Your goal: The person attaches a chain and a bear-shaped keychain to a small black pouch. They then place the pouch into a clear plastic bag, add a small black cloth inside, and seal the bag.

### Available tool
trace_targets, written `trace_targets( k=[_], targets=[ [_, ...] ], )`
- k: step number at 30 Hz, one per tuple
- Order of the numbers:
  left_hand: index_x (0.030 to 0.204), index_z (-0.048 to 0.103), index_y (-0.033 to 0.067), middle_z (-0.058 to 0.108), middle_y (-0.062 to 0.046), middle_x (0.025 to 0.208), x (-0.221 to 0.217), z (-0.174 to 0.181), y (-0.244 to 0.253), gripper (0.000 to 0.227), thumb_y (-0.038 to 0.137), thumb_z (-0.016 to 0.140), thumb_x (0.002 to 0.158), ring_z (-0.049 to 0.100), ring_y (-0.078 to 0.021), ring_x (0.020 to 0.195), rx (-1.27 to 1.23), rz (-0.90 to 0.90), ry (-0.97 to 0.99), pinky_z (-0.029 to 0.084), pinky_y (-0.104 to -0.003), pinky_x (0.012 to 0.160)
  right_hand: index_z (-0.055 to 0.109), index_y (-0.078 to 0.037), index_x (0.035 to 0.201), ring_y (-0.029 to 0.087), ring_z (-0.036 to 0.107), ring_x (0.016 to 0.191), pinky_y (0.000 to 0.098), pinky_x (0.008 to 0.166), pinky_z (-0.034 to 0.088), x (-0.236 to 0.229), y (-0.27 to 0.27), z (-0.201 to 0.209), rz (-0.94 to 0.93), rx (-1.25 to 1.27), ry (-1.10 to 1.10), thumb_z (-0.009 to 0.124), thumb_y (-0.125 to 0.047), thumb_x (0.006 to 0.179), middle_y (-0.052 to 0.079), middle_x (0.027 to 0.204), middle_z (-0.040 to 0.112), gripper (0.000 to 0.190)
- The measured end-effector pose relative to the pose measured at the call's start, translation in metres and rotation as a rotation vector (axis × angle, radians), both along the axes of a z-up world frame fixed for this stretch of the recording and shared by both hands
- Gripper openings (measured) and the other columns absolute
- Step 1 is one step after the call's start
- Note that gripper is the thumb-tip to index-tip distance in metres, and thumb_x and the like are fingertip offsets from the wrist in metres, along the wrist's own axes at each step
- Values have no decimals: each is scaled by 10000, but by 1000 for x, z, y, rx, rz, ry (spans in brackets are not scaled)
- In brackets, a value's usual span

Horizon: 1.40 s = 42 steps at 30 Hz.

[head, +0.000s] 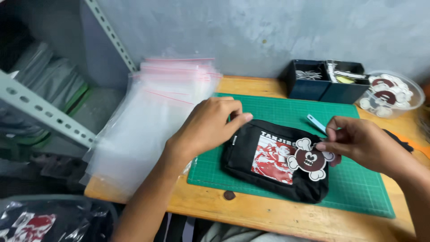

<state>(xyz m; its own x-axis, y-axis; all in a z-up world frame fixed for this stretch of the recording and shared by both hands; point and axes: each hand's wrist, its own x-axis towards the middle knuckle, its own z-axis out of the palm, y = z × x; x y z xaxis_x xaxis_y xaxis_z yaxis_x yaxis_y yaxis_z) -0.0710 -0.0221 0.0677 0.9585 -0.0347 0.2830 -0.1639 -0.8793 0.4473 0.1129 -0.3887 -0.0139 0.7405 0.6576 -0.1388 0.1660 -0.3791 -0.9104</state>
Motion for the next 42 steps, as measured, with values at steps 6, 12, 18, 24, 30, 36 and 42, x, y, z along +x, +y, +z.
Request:
trace_targets(
  k=[6, 12, 18, 24, 30, 36, 42],
  targets=[
    [1050, 755, 165, 762, -4, 988, -73, -28, 31, 60, 222, 768, 1061, 758, -265, 851, -105, 159, -52, 544, -421, 804, 682, -315, 968, 132, 800, 677, 330, 676, 566, -3, 30, 2, -92, -883, -1081, 721, -822, 923, -237, 840, 838, 510],
    [1026, 778, 144, 748, -102, 1004, -93, -69, 73, 322, 462, 784, 1076, 754, -399, 920, 374, 600, 90, 565, -583, 762, 801, -259, 1204, 337, 799, 1122, 484, 901, 654, -51, 148, 53, 220, -627, -1263, 694, -656, 1006, -4, 1201, 834, 457],
    [1149, 782, 103, 702, -93, 1157, -94, -87, 77, 408, 446, 876, 948, 691, -374, 1183, 266, 620, 275, 561, -582, 947, 796, -265, 1125, 356, 838, 991, 541, 826, 678, -63, 266, 46, 447, -515, -979, 755, -358, 1020, -17, 1023, 849, 147],
    [1158, 825, 85, 758, -113, 1169, -94, -109, 84, 198, 184, 796, 988, 740, -364, 1132, 299, 521, 65, 617, -514, 909, 807, -152, 1320, 440, 843, 1010, 594, 879, 673, -43, 353, -2, 363, -469, -929, 779, -301, 1024, 89, 1080, 859, 333],
    [1292, 811, 120, 797, -192, 1319, -90, -118, 98, 336, -33, 663, 1031, 759, -405, 1296, 150, 358, 28, 542, -495, 1182, 793, -195, 1261, 420, 838, 1028, 588, 887, 662, -34, 376, -12, 299, -516, -736, 853, -394, 939, 52, 1013, 856, 384],
    [1222, 807, 146, 800, -104, 1188, -69, -123, 120, 346, -66, 637, 1010, 754, -370, 1197, 215, 364, 29, 589, -523, 1084, 829, -164, 1095, 431, 821, 994, 558, 865, 648, -17, 378, -17, 260, -403, -733, 790, -238, 984, 65, 980, 847, 140],
    [1214, 797, 100, 767, -91, 1093, -71, -76, 104, 364, -130, 688, 953, 745, -333, 1133, 338, 384, 39, 563, -540, 1086, 861, -180, 1026, 228, 797, 746, 418, 802, 628, -5, 364, -14, 216, -222, -409, 799, -238, 960, 20, 790, 810, 107]
  ],
)
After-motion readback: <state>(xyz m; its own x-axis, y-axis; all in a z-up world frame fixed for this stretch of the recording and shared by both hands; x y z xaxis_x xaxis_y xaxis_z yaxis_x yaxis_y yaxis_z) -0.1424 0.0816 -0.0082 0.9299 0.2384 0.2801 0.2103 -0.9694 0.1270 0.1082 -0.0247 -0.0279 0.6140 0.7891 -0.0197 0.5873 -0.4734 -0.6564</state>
